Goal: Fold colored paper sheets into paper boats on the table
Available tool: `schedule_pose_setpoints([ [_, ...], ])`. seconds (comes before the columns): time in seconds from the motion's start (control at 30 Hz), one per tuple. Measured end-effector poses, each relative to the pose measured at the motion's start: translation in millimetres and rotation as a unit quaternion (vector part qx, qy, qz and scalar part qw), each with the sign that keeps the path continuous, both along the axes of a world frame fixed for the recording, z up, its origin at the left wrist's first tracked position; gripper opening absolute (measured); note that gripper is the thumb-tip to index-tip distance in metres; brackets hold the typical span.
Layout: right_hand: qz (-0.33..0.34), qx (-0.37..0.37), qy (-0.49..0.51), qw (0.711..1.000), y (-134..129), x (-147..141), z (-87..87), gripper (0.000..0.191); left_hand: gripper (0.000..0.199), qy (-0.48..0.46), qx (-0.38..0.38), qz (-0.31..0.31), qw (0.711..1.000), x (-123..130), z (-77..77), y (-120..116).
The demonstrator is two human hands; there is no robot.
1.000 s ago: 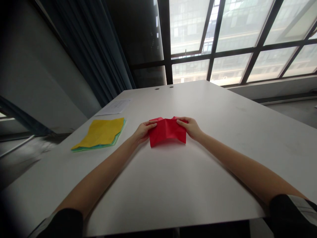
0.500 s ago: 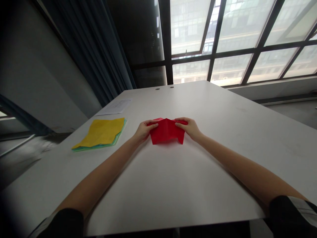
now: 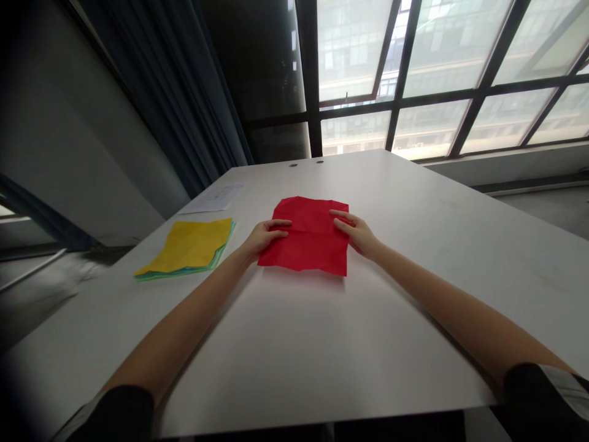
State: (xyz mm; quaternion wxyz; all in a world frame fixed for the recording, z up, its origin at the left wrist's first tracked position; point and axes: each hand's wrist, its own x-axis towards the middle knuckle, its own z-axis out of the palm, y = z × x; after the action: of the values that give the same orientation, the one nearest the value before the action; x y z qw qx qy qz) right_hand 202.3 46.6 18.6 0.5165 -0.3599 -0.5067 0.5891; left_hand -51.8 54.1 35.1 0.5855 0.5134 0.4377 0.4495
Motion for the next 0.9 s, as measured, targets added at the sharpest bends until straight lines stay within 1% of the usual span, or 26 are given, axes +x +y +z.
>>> schedule_pose_setpoints([
  [0.07, -0.021, -0.029, 0.029, 0.999, 3.9, 5.9, 1.2, 0.044, 0.039, -0.001, -0.026, -0.042, 0.999, -2.7, 3.6, -2.5],
  [0.13, -0.018, -0.078, 0.034, 0.996, 8.3, 14.0, 1.7, 0.048, 0.041, 0.004, -0.045, -0.09, 0.995, -4.9, 6.0, -5.1],
  [0.17, -0.004, -0.098, 0.032, 0.995, 9.9, 18.0, 2.0, 0.049, 0.041, 0.013, -0.052, -0.113, 0.992, -5.7, 6.9, -6.4],
  [0.23, 0.047, -0.128, 0.012, 0.991, 10.7, 23.9, 3.1, 0.05, 0.042, 0.035, -0.058, -0.154, 0.986, -6.8, 7.8, -8.6],
  [0.3, 0.102, -0.143, -0.013, 0.984, 8.1, 25.5, 5.1, 0.047, 0.043, 0.056, -0.058, -0.187, 0.979, -7.1, 8.2, -10.4],
  [0.37, 0.152, -0.142, -0.035, 0.978, 3.4, 23.2, 7.8, 0.045, 0.044, 0.066, -0.055, -0.209, 0.974, -6.8, 8.1, -11.5],
  [0.43, 0.193, -0.126, -0.058, 0.971, -0.7, 19.0, 9.7, 0.05, 0.043, 0.064, -0.058, -0.219, 0.972, -6.3, 7.7, -11.7],
  [0.5, 0.201, -0.107, -0.077, 0.971, -2.2, 15.3, 9.5, 0.052, 0.043, 0.045, -0.071, -0.213, 0.973, -6.1, 6.8, -11.0],
  [0.53, 0.187, -0.099, -0.081, 0.974, -1.8, 14.1, 8.4, 0.051, 0.043, 0.03, -0.08, -0.205, 0.975, -6.1, 6.2, -10.4],
  [0.6, 0.138, -0.084, -0.073, 0.984, 1.1, 13.3, 4.6, 0.043, 0.042, -0.007, -0.088, -0.179, 0.98, -6.6, 4.4, -8.2],
  [0.7, 0.062, -0.067, -0.043, 0.995, 7.9, 15.2, -2.5, 0.035, 0.04, -0.072, -0.066, -0.121, 0.988, -7.8, 0.5, -3.0],
  [0.83, -0.037, -0.049, -0.021, 0.998, 16.3, 19.5, -9.4, 0.028, 0.042, -0.137, -0.046, -0.023, 0.989, -8.0, -4.3, 4.1],
  [0.9, -0.073, -0.037, -0.021, 0.996, 19.2, 20.7, -11.7, 0.028, 0.046, -0.142, -0.041, -0.004, 0.989, -6.3, -5.8, 4.9],
])
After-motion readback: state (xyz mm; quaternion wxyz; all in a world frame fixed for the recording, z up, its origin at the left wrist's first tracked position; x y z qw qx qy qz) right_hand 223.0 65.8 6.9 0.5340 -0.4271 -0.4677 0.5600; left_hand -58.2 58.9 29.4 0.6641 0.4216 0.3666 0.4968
